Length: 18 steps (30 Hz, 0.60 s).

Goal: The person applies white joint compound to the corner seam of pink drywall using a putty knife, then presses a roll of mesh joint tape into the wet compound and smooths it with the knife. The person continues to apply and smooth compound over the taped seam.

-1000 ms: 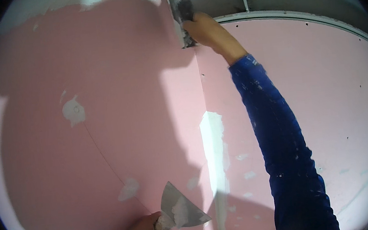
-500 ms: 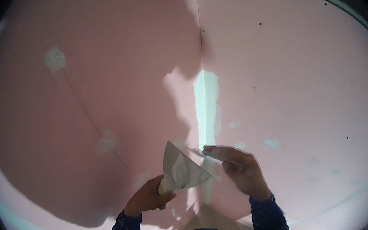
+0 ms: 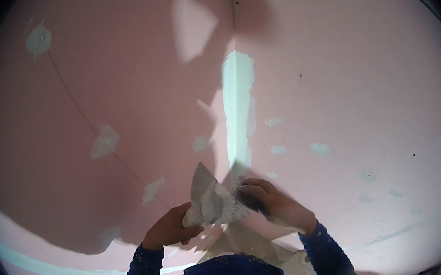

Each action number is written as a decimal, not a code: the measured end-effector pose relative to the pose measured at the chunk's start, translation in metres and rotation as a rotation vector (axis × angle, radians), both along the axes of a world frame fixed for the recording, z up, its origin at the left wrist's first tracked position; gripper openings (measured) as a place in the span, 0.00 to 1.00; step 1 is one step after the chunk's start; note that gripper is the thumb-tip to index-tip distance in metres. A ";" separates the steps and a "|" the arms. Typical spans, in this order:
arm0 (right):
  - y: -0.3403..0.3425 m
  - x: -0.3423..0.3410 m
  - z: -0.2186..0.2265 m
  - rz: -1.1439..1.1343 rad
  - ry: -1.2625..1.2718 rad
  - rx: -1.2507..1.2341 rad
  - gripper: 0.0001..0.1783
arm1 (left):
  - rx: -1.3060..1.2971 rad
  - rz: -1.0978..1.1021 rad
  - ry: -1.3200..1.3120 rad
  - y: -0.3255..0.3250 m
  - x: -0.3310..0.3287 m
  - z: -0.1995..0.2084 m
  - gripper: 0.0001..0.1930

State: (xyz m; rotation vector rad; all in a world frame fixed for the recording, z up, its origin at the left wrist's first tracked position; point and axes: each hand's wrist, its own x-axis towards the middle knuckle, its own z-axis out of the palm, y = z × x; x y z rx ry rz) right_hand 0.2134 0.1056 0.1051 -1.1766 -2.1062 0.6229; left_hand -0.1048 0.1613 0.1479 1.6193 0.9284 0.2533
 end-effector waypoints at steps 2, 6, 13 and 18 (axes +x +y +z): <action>0.003 0.010 0.001 -0.027 -0.105 -0.066 0.35 | -0.005 0.017 -0.002 -0.004 -0.006 0.001 0.27; -0.011 0.025 0.038 -0.197 0.042 -0.008 0.33 | 0.053 0.072 0.092 -0.011 -0.010 0.000 0.27; -0.030 0.000 0.111 0.021 -0.764 0.421 0.38 | 0.125 -0.085 0.283 -0.009 -0.006 0.023 0.27; -0.028 -0.016 0.136 0.205 -0.862 0.486 0.23 | 0.156 -0.169 0.311 -0.011 -0.009 0.046 0.27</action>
